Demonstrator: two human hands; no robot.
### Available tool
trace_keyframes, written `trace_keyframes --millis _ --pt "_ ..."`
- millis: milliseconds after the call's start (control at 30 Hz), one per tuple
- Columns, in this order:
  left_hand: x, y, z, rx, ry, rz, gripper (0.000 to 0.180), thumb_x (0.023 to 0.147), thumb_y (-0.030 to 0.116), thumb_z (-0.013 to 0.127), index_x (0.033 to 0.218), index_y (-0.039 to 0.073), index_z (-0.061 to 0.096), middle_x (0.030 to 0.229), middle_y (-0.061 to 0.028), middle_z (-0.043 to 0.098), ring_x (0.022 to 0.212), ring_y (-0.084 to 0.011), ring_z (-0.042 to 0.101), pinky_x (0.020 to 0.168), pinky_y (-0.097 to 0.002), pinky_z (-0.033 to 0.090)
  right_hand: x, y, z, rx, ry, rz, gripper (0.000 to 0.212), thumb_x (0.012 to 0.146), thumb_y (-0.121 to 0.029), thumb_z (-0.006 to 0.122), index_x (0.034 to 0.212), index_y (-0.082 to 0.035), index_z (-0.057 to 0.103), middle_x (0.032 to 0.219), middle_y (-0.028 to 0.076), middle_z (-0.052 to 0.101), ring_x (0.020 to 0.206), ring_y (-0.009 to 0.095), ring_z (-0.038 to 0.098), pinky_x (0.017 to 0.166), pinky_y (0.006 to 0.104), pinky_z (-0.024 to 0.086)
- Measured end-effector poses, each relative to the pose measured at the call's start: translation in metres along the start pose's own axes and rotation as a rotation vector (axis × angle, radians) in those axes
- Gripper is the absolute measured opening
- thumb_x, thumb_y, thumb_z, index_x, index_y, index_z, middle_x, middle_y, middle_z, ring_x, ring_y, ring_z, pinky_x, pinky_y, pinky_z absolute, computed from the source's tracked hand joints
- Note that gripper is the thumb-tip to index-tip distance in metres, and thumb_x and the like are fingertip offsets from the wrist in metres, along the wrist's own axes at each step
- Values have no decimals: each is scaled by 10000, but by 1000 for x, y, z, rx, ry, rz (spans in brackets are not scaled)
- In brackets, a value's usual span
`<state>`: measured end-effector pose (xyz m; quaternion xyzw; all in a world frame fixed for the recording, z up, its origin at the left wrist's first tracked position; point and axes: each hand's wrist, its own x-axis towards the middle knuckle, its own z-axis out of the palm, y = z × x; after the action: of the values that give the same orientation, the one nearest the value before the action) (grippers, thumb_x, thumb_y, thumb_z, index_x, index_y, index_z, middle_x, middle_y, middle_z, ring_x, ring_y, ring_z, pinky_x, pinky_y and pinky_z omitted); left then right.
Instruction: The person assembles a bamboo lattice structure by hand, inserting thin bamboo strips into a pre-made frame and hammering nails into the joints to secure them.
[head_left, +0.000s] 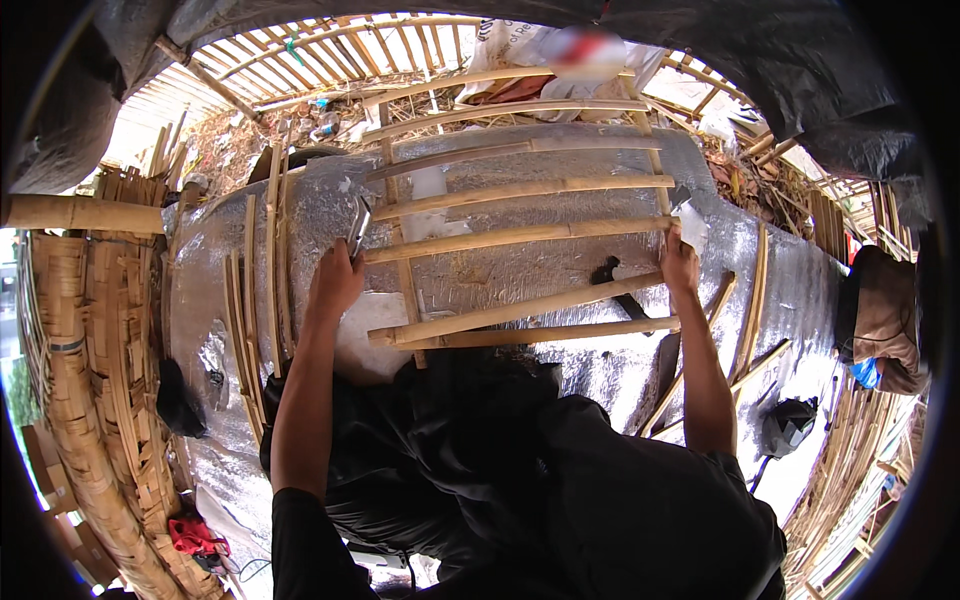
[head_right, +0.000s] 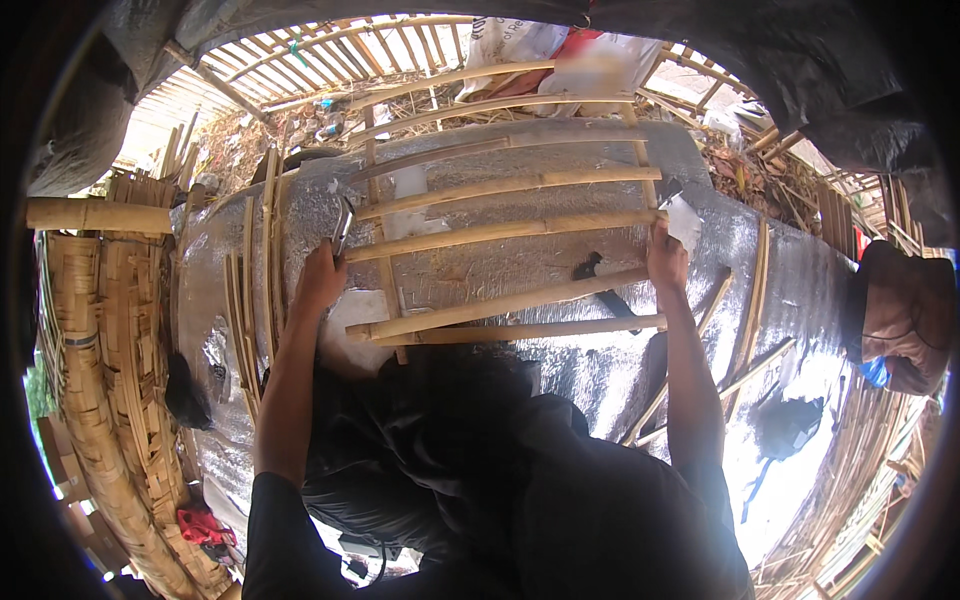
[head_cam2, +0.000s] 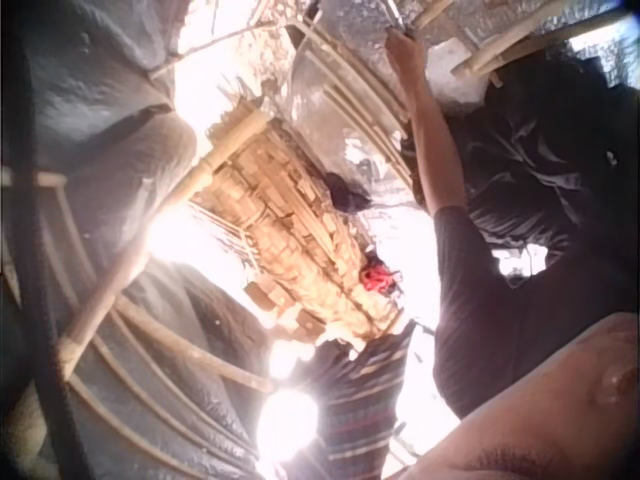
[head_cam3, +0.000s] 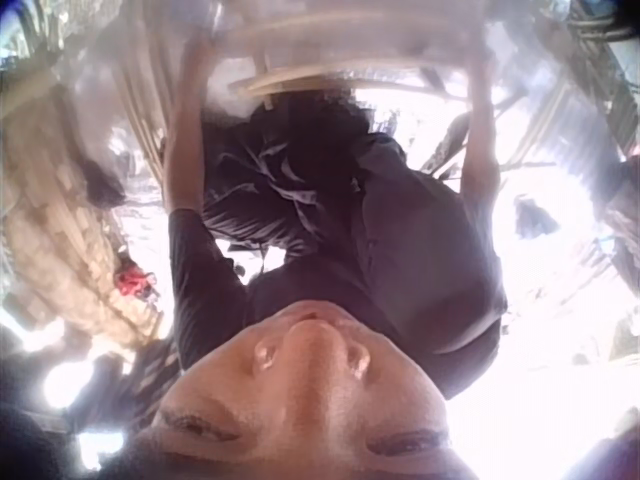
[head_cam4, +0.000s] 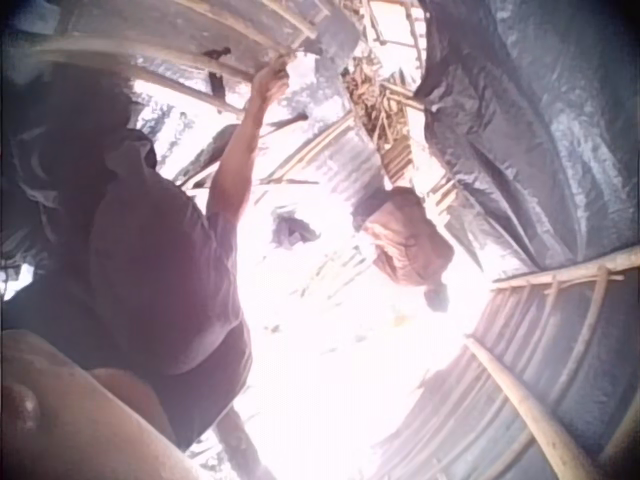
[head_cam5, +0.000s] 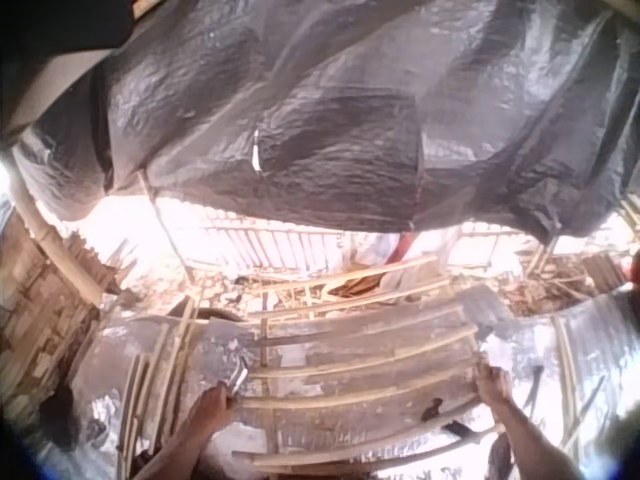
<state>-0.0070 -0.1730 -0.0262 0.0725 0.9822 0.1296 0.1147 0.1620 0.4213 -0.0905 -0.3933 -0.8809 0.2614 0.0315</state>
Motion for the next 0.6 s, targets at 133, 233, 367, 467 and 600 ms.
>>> trace_keyframes --millis 133,233,367,467,600 --pt "-1 -4 10 -52 123 33 551 1043 344 656 1471 36 495 1121 -306 651 1013 -524 680 839 -593 549 -1 15 -5 368 -41 114 717 1093 -685 400 817 -74 656 653 48 585 599 207 584 593 400 446" --pt "2 -7 15 -78 203 31 617 1033 364 674 1541 72 483 1130 -292 647 1011 -498 688 842 -574 551 -2 17 -21 431 -45 169 754 1112 -661 358 772 -43 625 651 20 517 607 151 497 576 372 386" --pt "10 -4 16 -65 187 72 641 1005 390 714 1532 76 530 1104 -281 656 992 -461 704 841 -538 564 -5 3 -37 533 -62 195 690 1120 -642 374 717 -107 542 637 -20 463 582 115 441 565 347 360" --pt "12 41 5 -153 -24 37 687 959 411 772 1516 67 562 1110 -270 662 999 -430 710 854 -508 574 -6 4 -37 563 -33 213 687 1112 -655 384 732 -111 563 639 -27 458 581 116 429 566 343 349" --pt "15 8 20 -386 -100 267 570 925 288 816 1419 49 664 1175 -215 685 1006 -315 720 848 -418 597 -7 1 -20 547 -79 228 721 1094 -693 381 740 -97 578 651 -10 483 601 128 453 584 359 368"
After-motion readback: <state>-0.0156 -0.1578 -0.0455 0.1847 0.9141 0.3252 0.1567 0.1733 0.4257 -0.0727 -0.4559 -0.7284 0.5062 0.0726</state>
